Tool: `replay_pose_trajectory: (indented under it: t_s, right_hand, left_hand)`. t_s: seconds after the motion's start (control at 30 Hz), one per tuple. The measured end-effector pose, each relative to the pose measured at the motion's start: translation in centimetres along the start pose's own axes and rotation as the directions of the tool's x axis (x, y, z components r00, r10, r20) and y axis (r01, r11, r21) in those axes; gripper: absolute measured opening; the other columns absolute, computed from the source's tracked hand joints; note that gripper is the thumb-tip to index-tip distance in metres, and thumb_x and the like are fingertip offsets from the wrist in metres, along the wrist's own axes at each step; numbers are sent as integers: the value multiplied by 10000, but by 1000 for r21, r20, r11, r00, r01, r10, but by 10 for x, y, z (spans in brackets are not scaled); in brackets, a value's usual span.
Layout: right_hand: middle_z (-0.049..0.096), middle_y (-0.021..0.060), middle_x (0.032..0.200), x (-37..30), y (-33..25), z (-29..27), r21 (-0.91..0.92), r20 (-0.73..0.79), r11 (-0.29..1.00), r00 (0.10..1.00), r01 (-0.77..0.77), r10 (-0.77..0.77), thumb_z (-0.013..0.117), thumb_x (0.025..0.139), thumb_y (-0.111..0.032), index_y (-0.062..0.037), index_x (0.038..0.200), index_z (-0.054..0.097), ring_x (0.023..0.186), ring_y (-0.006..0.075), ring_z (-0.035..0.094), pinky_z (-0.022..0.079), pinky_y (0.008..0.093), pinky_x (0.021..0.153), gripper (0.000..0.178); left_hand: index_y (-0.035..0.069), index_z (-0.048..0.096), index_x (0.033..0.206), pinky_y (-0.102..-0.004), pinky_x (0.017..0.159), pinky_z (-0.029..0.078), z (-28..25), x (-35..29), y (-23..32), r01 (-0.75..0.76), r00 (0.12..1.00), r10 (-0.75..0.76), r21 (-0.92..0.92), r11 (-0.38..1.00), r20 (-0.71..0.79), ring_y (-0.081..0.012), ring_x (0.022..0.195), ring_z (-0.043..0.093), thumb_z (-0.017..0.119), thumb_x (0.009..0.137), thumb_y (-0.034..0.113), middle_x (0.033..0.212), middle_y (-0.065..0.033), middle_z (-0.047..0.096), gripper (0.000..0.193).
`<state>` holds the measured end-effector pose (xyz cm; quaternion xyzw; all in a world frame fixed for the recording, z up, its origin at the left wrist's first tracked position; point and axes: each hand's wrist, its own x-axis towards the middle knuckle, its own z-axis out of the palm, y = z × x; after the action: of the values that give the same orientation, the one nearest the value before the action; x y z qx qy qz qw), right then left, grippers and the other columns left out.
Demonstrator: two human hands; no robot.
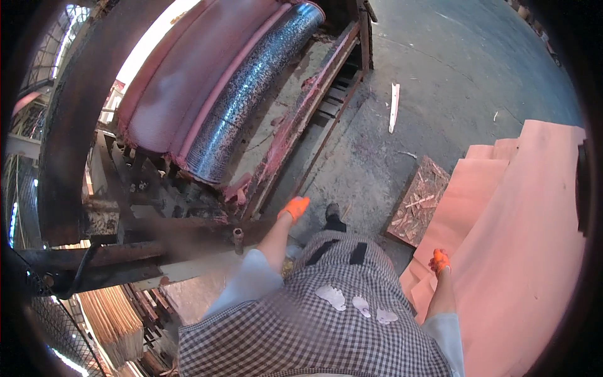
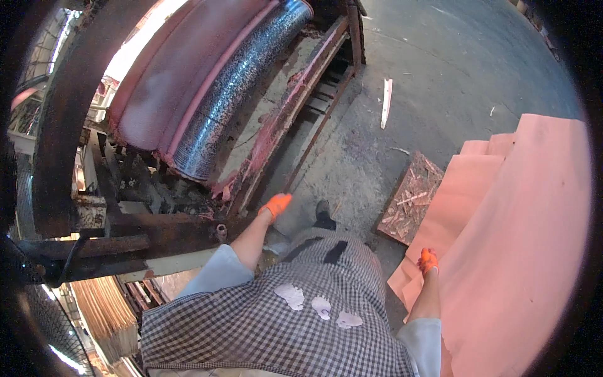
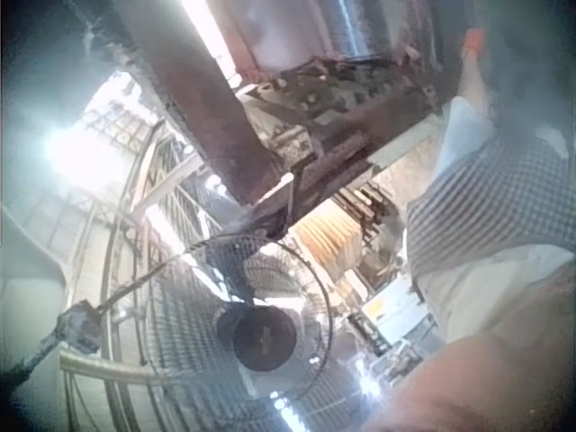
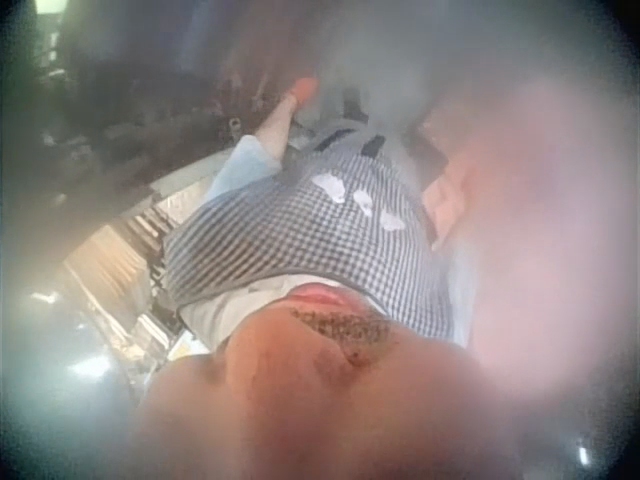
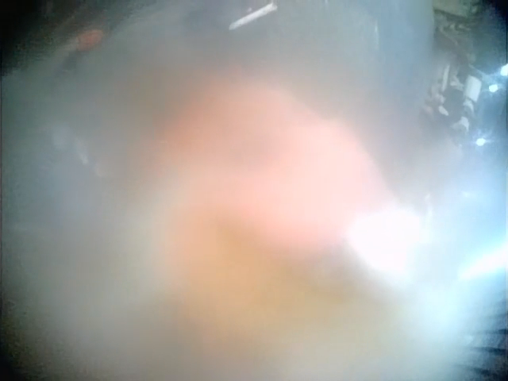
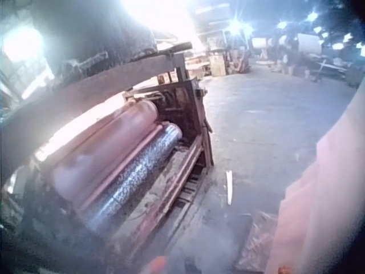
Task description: Feeding thin wood veneer sheets through a glue spreading machine and stacking the coated sheets.
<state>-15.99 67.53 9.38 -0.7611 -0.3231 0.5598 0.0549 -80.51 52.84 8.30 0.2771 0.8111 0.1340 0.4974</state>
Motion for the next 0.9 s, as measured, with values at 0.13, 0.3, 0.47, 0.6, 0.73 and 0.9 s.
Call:
replay_pose_trajectory:
  t_s: [0.13,0.3,0.47,0.6,0.73,0.9]
  right_hand:
    - [533,81,650,-4,-2,31,-13,41,998,998,57,-57,484,912,-328,-99,1118,501,493,188,521,386,317,431,308]
    - [541,88,651,-15,-13,72,-37,144,986,978,160,-153,485,912,-300,-70,1081,544,503,179,533,385,310,432,292]
    - [527,65,640,-6,19,69,195,-8,981,1000,26,-25,492,936,-329,-186,1516,239,486,175,506,365,300,424,649]
    - [510,61,632,-20,-6,78,216,51,976,998,-38,28,486,943,-341,-254,1529,188,469,173,493,342,288,413,663]
    - [510,56,621,3,18,72,277,-56,961,998,6,10,481,931,-340,-223,1436,323,460,177,496,344,302,397,542]
    - [529,57,628,2,-10,75,212,54,966,985,148,-163,501,955,-380,-168,1125,455,466,184,519,363,308,397,275]
  left_hand:
    - [62,572,1261,-377,959,431,27,-10,-5,-15,1000,14,11,1000,16,-261,1132,573,440,928,538,1214,-98,625,595]
    - [42,535,1314,-350,1071,354,46,20,-75,-148,989,138,219,964,60,-244,1304,488,406,952,525,1382,-95,554,618]
    - [57,506,1357,-340,1107,311,14,-30,57,145,977,-143,-4,989,161,-235,1374,410,381,961,524,1457,-106,478,625]
    - [64,498,1364,-353,1106,308,4,14,13,-39,990,36,20,999,133,-230,1361,421,386,959,525,1442,-99,491,624]
    - [69,469,1394,-357,1103,310,-17,-5,87,296,940,-238,-237,925,246,-229,1358,425,379,956,528,1444,-74,494,641]
    - [74,493,1373,-397,1063,362,-9,45,33,15,996,-8,-88,996,83,-266,1308,476,400,939,540,1414,-115,519,643]
